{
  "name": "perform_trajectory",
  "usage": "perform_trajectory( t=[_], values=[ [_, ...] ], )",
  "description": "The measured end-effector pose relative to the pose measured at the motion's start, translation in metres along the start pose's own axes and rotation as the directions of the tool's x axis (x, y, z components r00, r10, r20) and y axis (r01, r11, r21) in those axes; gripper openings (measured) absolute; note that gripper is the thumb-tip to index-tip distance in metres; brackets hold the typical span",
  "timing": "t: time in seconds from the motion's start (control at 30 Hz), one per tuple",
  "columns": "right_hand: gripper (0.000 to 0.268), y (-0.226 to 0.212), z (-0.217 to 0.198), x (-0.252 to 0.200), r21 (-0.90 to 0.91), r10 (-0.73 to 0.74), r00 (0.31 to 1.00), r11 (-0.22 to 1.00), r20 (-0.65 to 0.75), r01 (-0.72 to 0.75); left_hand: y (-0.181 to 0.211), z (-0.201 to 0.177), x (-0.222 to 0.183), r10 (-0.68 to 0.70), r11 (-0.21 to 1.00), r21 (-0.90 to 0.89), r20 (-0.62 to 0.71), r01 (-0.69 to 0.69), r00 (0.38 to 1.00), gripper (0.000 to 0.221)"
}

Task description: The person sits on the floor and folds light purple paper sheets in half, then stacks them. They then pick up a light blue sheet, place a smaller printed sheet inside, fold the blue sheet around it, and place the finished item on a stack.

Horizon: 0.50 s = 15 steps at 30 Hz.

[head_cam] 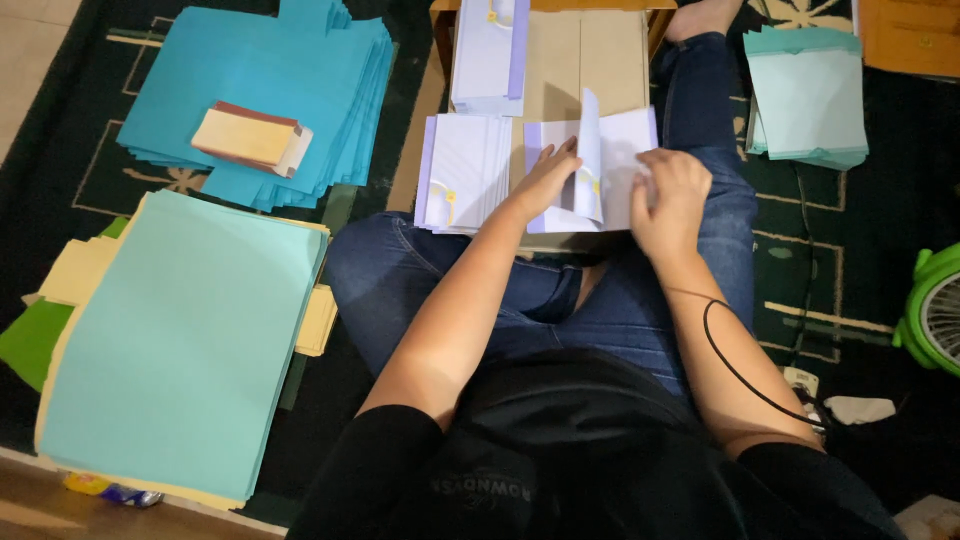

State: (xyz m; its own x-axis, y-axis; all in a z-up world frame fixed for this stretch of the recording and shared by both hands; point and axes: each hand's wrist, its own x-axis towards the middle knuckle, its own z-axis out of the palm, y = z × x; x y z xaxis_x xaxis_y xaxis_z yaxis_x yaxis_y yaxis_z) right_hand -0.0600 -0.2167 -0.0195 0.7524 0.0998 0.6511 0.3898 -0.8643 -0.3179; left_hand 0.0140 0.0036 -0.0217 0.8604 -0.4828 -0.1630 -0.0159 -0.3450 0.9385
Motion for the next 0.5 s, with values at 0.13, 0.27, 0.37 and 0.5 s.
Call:
perform_trajectory(
  t=[0.13, 0.27, 0.37, 0.5],
  values=[
    [0.039, -0.018, 0.013, 0.001, 0.057, -0.048, 0.975, 0.998, 0.218, 0.036, -0.028, 0.007, 0.020, -0.139, 0.981, -0.141, -0.034, 0.133, 0.990, 0.081],
    [0.042, -0.026, 0.016, 0.002, 0.148, -0.065, 0.904, 0.989, 0.422, 0.001, -0.030, 0.006, 0.026, -0.021, 0.970, -0.241, -0.104, -0.004, 0.994, 0.076],
    [0.039, -0.020, 0.021, 0.000, 0.116, -0.050, 0.890, 0.993, 0.453, -0.003, -0.021, 0.007, 0.027, 0.242, 0.969, 0.021, -0.278, -0.246, 0.930, 0.081],
    [0.042, -0.007, 0.032, -0.006, 0.174, -0.065, 0.904, 0.985, 0.423, -0.011, -0.021, 0.026, 0.027, 0.527, 0.548, 0.816, -0.164, -0.186, 0.834, 0.084]
  ],
)
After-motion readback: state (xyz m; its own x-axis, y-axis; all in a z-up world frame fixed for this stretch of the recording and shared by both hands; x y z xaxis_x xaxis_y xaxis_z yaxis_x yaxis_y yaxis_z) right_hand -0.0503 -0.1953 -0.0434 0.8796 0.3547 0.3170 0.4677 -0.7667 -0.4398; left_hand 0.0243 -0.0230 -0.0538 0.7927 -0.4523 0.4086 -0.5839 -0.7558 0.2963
